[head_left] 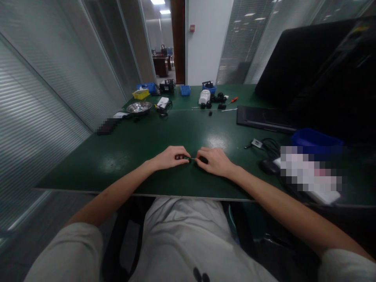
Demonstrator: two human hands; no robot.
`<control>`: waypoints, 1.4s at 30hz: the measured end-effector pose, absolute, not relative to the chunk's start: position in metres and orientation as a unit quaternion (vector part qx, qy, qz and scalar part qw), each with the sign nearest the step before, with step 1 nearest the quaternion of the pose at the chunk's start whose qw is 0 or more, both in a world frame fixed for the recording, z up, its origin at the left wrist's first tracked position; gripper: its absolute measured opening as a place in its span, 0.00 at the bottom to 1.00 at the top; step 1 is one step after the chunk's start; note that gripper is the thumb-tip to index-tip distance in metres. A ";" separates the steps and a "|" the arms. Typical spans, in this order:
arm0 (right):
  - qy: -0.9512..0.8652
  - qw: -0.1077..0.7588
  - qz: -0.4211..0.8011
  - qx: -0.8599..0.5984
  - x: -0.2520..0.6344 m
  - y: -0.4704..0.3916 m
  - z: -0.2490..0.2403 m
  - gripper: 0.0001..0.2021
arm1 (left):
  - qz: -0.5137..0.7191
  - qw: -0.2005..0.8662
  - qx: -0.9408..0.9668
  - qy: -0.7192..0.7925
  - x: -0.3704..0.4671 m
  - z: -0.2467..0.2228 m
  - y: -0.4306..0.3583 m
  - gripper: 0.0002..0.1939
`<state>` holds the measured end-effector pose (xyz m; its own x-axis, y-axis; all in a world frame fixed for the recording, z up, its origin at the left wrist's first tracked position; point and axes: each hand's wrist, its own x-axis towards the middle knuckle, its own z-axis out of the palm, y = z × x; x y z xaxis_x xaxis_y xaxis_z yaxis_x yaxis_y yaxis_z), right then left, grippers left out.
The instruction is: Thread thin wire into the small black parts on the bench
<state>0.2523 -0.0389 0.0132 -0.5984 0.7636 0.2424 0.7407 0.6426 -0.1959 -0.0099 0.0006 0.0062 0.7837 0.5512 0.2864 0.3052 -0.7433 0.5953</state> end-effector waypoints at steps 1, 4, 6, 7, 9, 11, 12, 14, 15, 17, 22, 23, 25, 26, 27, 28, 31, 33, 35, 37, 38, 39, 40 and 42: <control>-0.894 0.153 0.038 -0.420 0.252 -0.039 0.014 0.11 | 0.229 0.266 0.907 0.231 -0.010 0.006 0.001 0.14; -0.894 0.156 0.039 -0.418 0.252 -0.040 0.014 0.11 | 0.238 0.261 0.909 0.222 -0.011 0.004 0.001 0.15; -0.894 0.160 0.037 -0.416 0.252 -0.040 0.014 0.11 | 0.245 0.261 0.908 0.219 -0.011 0.003 0.001 0.15; -0.895 0.163 0.036 -0.415 0.252 -0.040 0.014 0.11 | 0.248 0.261 0.907 0.218 -0.011 0.003 0.001 0.15; -0.894 0.173 0.037 -0.412 0.252 -0.040 0.013 0.11 | 0.257 0.262 0.904 0.219 -0.010 0.002 0.001 0.15; -0.892 0.191 0.043 -0.408 0.252 -0.040 0.012 0.11 | 0.271 0.265 0.898 0.224 -0.009 0.003 0.001 0.15; -0.890 0.200 0.047 -0.406 0.252 -0.040 0.012 0.12 | 0.278 0.268 0.894 0.228 -0.009 0.003 0.001 0.15; -0.889 0.213 0.055 -0.401 0.252 -0.039 0.012 0.12 | 0.291 0.274 0.887 0.231 -0.009 0.003 0.001 0.15; -0.889 0.215 0.056 -0.400 0.252 -0.039 0.012 0.12 | 0.294 0.275 0.886 0.232 -0.009 0.003 0.001 0.15; -0.892 0.206 0.050 -0.400 0.252 -0.040 0.013 0.12 | 0.292 0.266 0.889 0.231 -0.009 0.001 0.002 0.16; -0.903 0.149 0.018 -0.403 0.248 -0.042 0.013 0.13 | 0.261 0.226 0.912 0.221 -0.008 -0.003 0.000 0.15; -0.903 0.148 0.016 -0.403 0.248 -0.043 0.013 0.13 | 0.259 0.228 0.912 0.220 -0.007 -0.002 -0.001 0.15; -0.901 0.158 0.018 -0.403 0.247 -0.043 0.011 0.13 | 0.266 0.240 0.906 0.224 -0.005 -0.002 -0.002 0.15; -0.900 0.167 0.022 -0.402 0.246 -0.042 0.010 0.13 | 0.274 0.249 0.900 0.229 -0.004 -0.001 -0.002 0.15; -0.898 0.177 0.027 -0.401 0.246 -0.042 0.009 0.13 | 0.282 0.258 0.894 0.235 -0.003 -0.001 -0.002 0.15; -0.897 0.184 0.031 -0.400 0.246 -0.042 0.009 0.13 | 0.289 0.266 0.888 0.240 -0.002 0.000 -0.002 0.14; -0.897 0.184 0.034 -0.401 0.247 -0.041 0.008 0.13 | 0.294 0.275 0.882 0.244 -0.001 0.000 -0.002 0.14; -0.900 0.167 0.027 -0.403 0.246 -0.041 0.009 0.13 | 0.285 0.266 0.891 0.234 -0.001 0.000 -0.003 0.14; -0.903 0.149 0.017 -0.402 0.246 -0.042 0.011 0.13 | 0.275 0.257 0.900 0.221 -0.002 0.000 -0.005 0.14; -0.907 0.136 0.009 -0.399 0.245 -0.043 0.012 0.13 | 0.273 0.250 0.903 0.219 -0.003 0.001 -0.005 0.14; -0.908 0.133 0.007 -0.398 0.245 -0.043 0.012 0.13 | 0.276 0.247 0.901 0.224 -0.004 0.001 -0.005 0.14; -0.908 0.131 0.005 -0.397 0.245 -0.043 0.012 0.13 | 0.281 0.245 0.898 0.233 -0.005 0.001 -0.003 0.14; -0.908 0.131 0.004 -0.397 0.245 -0.043 0.012 0.13 | 0.288 0.242 0.894 0.245 -0.006 0.001 -0.001 0.14; -0.908 0.133 0.004 -0.397 0.245 -0.043 0.012 0.13 | 0.302 0.232 0.883 0.273 -0.006 -0.001 0.004 0.13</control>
<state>0.2450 -0.0428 0.0118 -0.6496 0.7218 0.2388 0.7195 0.6851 -0.1134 -0.0062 0.0043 -0.0012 0.6690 0.6220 0.4069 0.3412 -0.7433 0.5754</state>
